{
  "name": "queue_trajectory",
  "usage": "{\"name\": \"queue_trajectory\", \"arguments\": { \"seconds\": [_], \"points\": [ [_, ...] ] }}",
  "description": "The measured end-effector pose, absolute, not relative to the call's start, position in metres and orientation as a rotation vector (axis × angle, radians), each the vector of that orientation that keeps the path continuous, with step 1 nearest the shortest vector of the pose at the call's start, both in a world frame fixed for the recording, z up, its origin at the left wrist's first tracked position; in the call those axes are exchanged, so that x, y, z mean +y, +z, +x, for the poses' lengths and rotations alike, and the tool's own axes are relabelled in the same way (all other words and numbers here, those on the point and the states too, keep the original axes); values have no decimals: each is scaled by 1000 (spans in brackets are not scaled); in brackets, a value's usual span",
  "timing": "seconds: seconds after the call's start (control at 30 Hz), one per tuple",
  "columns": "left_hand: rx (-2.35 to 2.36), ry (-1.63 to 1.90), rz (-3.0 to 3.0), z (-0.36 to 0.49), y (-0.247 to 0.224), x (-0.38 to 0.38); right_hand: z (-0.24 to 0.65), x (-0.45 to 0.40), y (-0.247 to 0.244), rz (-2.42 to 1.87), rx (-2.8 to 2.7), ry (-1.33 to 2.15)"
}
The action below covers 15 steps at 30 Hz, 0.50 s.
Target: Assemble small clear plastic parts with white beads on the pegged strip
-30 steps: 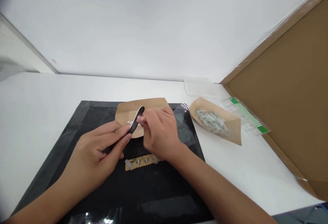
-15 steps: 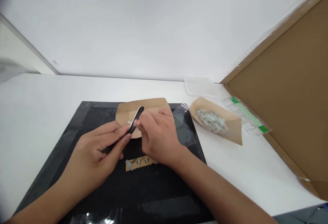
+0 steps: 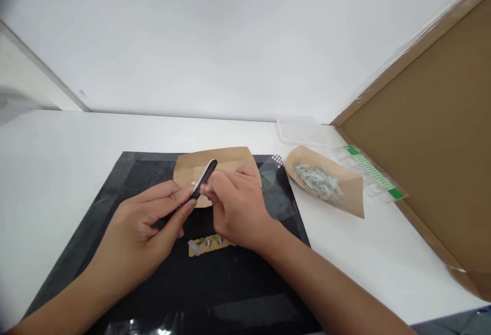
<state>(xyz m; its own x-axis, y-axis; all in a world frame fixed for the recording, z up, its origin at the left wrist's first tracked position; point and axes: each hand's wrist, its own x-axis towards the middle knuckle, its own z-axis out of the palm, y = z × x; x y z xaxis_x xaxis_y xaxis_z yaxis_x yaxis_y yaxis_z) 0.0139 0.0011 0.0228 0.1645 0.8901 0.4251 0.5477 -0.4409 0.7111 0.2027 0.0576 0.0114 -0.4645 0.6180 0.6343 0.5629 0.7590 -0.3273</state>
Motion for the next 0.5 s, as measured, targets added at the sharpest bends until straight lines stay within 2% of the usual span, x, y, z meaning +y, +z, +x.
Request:
{"name": "queue_trajectory", "arguments": {
  "seconds": [0.17,0.3,0.5],
  "points": [
    [1352,1177,2040,14,23,1,203,58,10,-922,-2084,41],
    [1352,1170,2023,13,25,2,202,55,10,-829,-2175,123],
    [1506,1204,1999,9,24,3,207,53,10,-758,-2007,273]
  ]
}}
